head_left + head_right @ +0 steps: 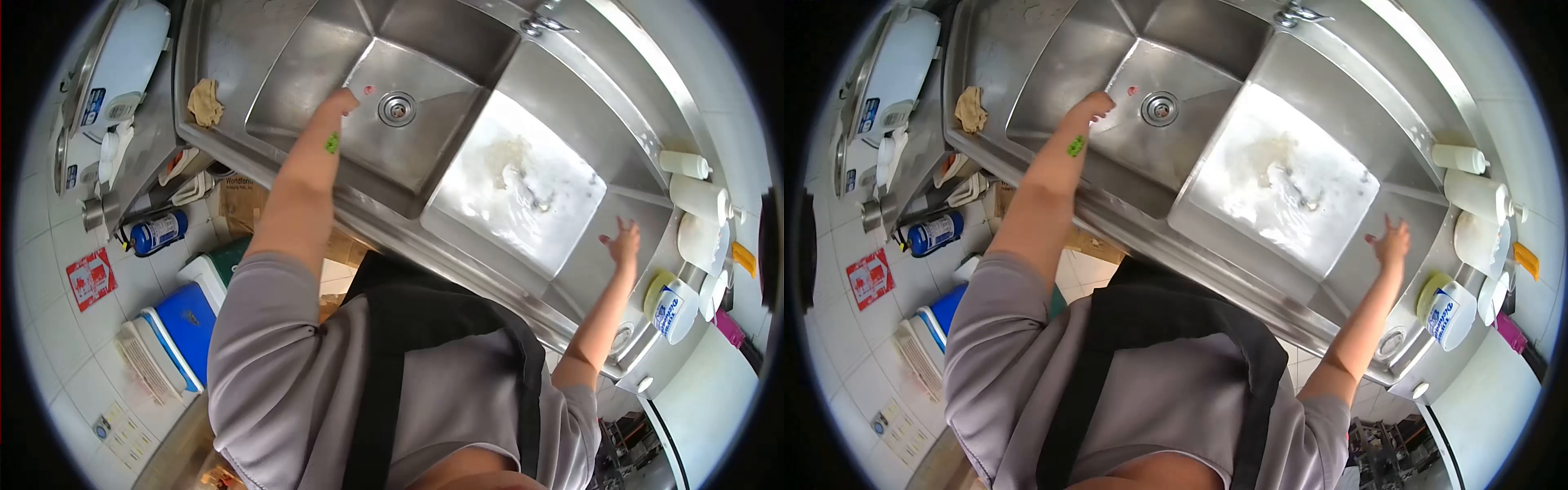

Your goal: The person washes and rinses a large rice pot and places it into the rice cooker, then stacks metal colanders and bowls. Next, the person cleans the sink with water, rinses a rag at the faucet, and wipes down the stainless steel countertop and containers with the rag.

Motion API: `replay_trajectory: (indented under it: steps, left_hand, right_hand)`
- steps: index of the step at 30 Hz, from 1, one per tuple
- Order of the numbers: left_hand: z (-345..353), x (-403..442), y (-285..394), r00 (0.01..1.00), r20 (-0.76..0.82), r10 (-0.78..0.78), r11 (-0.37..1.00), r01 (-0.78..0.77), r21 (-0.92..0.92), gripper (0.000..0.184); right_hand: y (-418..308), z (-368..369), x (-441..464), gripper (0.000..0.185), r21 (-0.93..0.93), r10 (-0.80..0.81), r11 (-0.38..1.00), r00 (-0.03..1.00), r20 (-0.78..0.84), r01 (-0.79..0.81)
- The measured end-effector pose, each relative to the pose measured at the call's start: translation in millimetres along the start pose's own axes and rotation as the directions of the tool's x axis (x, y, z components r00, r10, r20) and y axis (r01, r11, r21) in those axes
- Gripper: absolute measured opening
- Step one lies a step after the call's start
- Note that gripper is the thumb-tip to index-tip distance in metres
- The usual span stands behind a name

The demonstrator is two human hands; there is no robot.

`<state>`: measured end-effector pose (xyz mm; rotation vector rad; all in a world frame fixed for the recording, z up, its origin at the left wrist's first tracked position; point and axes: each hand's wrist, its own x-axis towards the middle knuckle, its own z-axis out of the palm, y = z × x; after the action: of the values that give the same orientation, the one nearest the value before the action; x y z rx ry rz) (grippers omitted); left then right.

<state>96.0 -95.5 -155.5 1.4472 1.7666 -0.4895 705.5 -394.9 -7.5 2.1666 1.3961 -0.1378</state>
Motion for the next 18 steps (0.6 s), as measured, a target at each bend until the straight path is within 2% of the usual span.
replay_trajectory:
  steps: [2,3,4,5,6,8,10,11,13,14,16,18]
  left_hand:
    - [17.4,53.3,-9.6,1.000,0.024,-0.010,1.000,0.010,0.016,0.032]
    - [25.7,75.0,-11.7,0.999,0.047,-0.001,0.999,-0.001,0.037,0.034]
    - [27.4,91.9,-11.3,0.999,0.049,0.008,0.999,-0.010,0.037,0.034]
    - [31.4,104.2,-9.7,1.000,-0.022,0.017,1.000,-0.017,0.009,0.034]
    - [42.8,111.1,-10.6,0.996,-0.085,0.020,1.000,-0.022,-0.021,0.033]
    - [55.2,117.4,-10.4,0.975,-0.219,0.021,0.997,-0.038,-0.074,0.033]
    - [70.3,128.0,-9.2,0.943,-0.333,0.025,0.991,-0.068,-0.119,0.032]
    - [68.5,129.7,-5.4,0.947,-0.319,0.043,0.990,-0.083,-0.110,0.032]
    - [70.3,143.4,-1.6,0.885,-0.376,0.274,0.958,-0.284,0.030,0.037]
    - [73.5,154.3,-1.2,0.849,-0.394,0.352,0.935,-0.338,0.106,0.038]
    - [73.7,173.2,3.3,0.862,-0.349,0.366,0.930,-0.325,0.174,0.034]
    - [86.5,173.2,10.5,0.883,-0.293,0.366,0.922,-0.303,0.240,0.031]
  right_hand:
    - [-57.3,8.2,-5.6,0.055,0.416,-0.117,0.890,0.976,-0.183,0.184]
    - [-80.3,-5.4,-9.4,0.055,0.412,-0.109,0.894,0.978,-0.178,0.174]
    - [-105.4,-25.4,-10.2,0.049,0.575,-0.219,0.793,0.975,-0.039,0.201]
    - [-130.0,-46.0,-10.4,0.044,0.723,-0.344,0.665,0.936,0.075,0.186]
    - [-151.8,-68.2,-14.9,0.044,0.720,-0.335,0.672,0.939,0.082,0.176]
    - [-192.4,-111.2,-19.7,0.034,0.729,-0.249,0.654,0.968,-0.044,0.201]
    - [-215.8,-136.3,-25.4,0.033,0.773,-0.213,0.611,0.976,-0.047,0.170]
    - [-222.7,-139.6,-26.8,0.032,0.814,-0.186,0.561,0.981,-0.056,0.153]
    - [-230.4,-133.7,-31.6,0.030,0.804,-0.172,0.575,0.983,-0.064,0.153]
    - [-233.8,-130.4,-35.6,0.030,0.776,-0.161,0.615,0.986,-0.049,0.139]
    - [-237.7,-124.7,-42.8,0.029,0.716,-0.143,0.690,0.990,-0.011,0.108]
    - [-241.1,-121.9,-48.7,0.029,0.730,-0.108,0.682,0.993,0.039,0.045]
